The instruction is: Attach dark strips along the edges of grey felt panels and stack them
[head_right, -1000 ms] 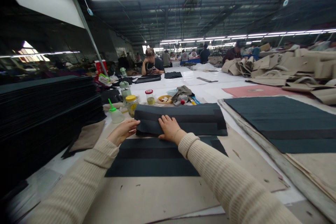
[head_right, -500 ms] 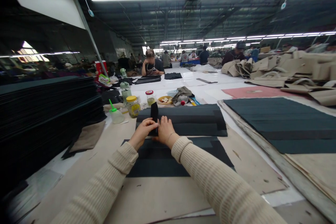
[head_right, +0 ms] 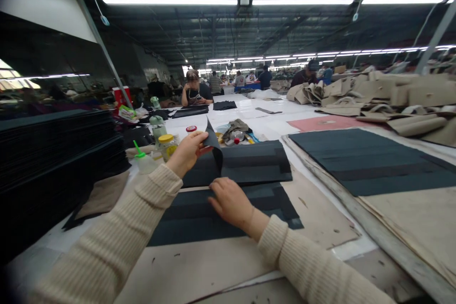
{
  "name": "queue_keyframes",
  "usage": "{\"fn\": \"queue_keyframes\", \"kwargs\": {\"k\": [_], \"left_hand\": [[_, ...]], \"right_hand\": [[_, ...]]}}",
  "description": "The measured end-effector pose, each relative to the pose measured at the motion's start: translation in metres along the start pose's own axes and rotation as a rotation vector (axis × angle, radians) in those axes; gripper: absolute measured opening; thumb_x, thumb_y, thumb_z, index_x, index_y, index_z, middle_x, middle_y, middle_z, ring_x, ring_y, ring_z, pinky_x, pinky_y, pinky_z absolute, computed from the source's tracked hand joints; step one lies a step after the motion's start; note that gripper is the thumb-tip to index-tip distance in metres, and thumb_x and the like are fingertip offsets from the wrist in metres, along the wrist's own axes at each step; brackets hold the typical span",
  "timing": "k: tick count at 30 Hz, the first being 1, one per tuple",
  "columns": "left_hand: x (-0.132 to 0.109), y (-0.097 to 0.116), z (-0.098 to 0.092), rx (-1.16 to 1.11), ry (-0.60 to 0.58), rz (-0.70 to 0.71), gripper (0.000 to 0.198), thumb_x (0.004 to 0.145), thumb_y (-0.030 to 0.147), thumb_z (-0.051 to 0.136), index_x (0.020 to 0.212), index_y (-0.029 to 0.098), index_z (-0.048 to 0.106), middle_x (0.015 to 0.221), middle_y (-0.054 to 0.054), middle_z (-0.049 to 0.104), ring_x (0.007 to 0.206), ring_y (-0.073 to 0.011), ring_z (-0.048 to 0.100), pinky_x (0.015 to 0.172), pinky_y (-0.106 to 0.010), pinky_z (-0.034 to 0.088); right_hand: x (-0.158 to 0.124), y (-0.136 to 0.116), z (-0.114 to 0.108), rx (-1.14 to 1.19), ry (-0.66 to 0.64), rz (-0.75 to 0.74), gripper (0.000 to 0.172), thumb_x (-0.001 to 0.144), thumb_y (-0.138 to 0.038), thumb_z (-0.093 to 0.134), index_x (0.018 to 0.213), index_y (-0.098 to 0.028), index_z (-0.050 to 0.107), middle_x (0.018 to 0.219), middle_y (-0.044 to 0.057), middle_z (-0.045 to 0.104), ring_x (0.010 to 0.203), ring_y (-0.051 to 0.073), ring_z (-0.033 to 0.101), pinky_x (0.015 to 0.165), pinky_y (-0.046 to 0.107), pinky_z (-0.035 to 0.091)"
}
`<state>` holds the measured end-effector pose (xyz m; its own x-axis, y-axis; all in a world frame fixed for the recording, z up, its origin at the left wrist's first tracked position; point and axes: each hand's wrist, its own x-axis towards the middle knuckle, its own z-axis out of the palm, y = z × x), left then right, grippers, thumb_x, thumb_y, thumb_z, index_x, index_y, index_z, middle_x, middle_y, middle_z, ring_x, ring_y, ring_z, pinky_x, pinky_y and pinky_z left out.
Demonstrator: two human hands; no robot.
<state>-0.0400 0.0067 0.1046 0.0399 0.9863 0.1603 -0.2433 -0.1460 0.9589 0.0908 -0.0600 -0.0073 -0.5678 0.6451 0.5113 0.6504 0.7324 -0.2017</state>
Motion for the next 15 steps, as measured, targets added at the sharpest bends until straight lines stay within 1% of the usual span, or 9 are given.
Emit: {"fn": "queue_keyframes", "kwargs": {"k": [2, 3, 4, 5, 7, 10, 12, 13, 15], "left_hand": [[0.0, 0.012, 0.022, -0.035, -0.024, 0.029, 0.009, 0.073, 0.02, 0.057, 0.07, 0.016, 0.049, 0.061, 0.003, 0.055, 0.057, -0.0075, 0.056, 0.057, -0.021, 0.051], [-0.001, 0.019, 0.033, -0.06, -0.042, 0.054, 0.008, 0.075, 0.018, 0.055, 0.071, 0.016, 0.048, 0.062, 0.003, 0.055, 0.057, -0.0071, 0.056, 0.058, -0.021, 0.051], [-0.002, 0.027, 0.045, -0.09, -0.062, 0.083, 0.007, 0.076, 0.017, 0.053, 0.072, 0.016, 0.048, 0.062, 0.003, 0.055, 0.057, -0.0069, 0.056, 0.059, -0.021, 0.052], [-0.003, 0.034, 0.056, -0.12, -0.082, 0.114, 0.007, 0.077, 0.016, 0.051, 0.072, 0.016, 0.048, 0.062, 0.004, 0.055, 0.057, -0.0068, 0.057, 0.06, -0.021, 0.052], [-0.003, 0.05, 0.075, -0.167, -0.114, 0.172, 0.007, 0.079, 0.015, 0.05, 0.071, 0.016, 0.048, 0.061, 0.004, 0.056, 0.058, -0.0069, 0.058, 0.062, -0.022, 0.053], [-0.002, 0.072, 0.093, -0.198, -0.124, 0.246, 0.007, 0.079, 0.015, 0.05, 0.072, 0.015, 0.049, 0.065, 0.003, 0.06, 0.062, -0.0078, 0.061, 0.066, -0.021, 0.053], [-0.001, 0.088, 0.099, -0.21, -0.107, 0.29, 0.003, 0.079, 0.016, 0.05, 0.078, 0.013, 0.05, 0.079, 0.0, 0.064, 0.072, -0.0092, 0.064, 0.068, -0.019, 0.052], [-0.001, 0.096, 0.099, -0.21, -0.094, 0.303, 0.007, 0.081, 0.016, 0.048, 0.084, 0.011, 0.051, 0.089, -0.003, 0.065, 0.08, -0.0101, 0.064, 0.071, -0.018, 0.051], [-0.005, 0.113, 0.097, -0.145, -0.062, 0.325, 0.021, 0.085, 0.017, 0.038, 0.1, 0.005, 0.047, 0.113, -0.007, 0.057, 0.099, -0.0115, 0.058, 0.075, -0.015, 0.046]], "right_hand": [[-0.01, -0.004, 0.009, 0.029, -0.079, -0.101, 0.039, 0.084, -0.031, 0.046, 0.118, -0.012, 0.048, 0.12, 0.012, 0.051, 0.113, 0.02, 0.045, 0.096, 0.034, 0.037], [-0.012, -0.001, 0.015, 0.026, -0.1, -0.112, 0.046, 0.083, -0.032, 0.047, 0.123, -0.01, 0.044, 0.127, 0.014, 0.046, 0.118, 0.021, 0.04, 0.099, 0.034, 0.035], [-0.011, 0.005, 0.021, 0.012, -0.107, -0.082, 0.053, 0.082, -0.033, 0.048, 0.128, -0.008, 0.039, 0.132, 0.016, 0.04, 0.123, 0.022, 0.035, 0.101, 0.035, 0.032], [-0.009, 0.014, 0.026, -0.012, -0.103, -0.015, 0.059, 0.082, -0.035, 0.049, 0.131, -0.005, 0.035, 0.136, 0.018, 0.035, 0.126, 0.024, 0.03, 0.102, 0.036, 0.03], [-0.006, 0.04, 0.03, -0.08, -0.071, 0.186, 0.063, 0.082, -0.038, 0.047, 0.133, -0.003, 0.032, 0.138, 0.021, 0.029, 0.129, 0.026, 0.025, 0.103, 0.039, 0.028], [-0.013, 0.087, 0.021, -0.212, -0.001, 0.464, 0.064, 0.084, -0.042, 0.042, 0.134, -0.003, 0.031, 0.14, 0.021, 0.025, 0.13, 0.028, 0.024, 0.103, 0.041, 0.027], [-0.024, 0.112, 0.01, -0.278, 0.029, 0.581, 0.064, 0.085, -0.042, 0.039, 0.135, -0.004, 0.03, 0.141, 0.021, 0.023, 0.13, 0.028, 0.024, 0.103, 0.042, 0.025], [-0.03, 0.122, 0.005, -0.273, 0.037, 0.62, 0.063, 0.085, -0.042, 0.04, 0.135, -0.004, 0.03, 0.142, 0.02, 0.021, 0.13, 0.028, 0.022, 0.103, 0.042, 0.024], [-0.039, 0.134, -0.004, -0.19, 0.057, 0.662, 0.062, 0.084, -0.038, 0.043, 0.134, -0.004, 0.03, 0.143, 0.019, 0.019, 0.131, 0.029, 0.018, 0.103, 0.044, 0.022]]}}
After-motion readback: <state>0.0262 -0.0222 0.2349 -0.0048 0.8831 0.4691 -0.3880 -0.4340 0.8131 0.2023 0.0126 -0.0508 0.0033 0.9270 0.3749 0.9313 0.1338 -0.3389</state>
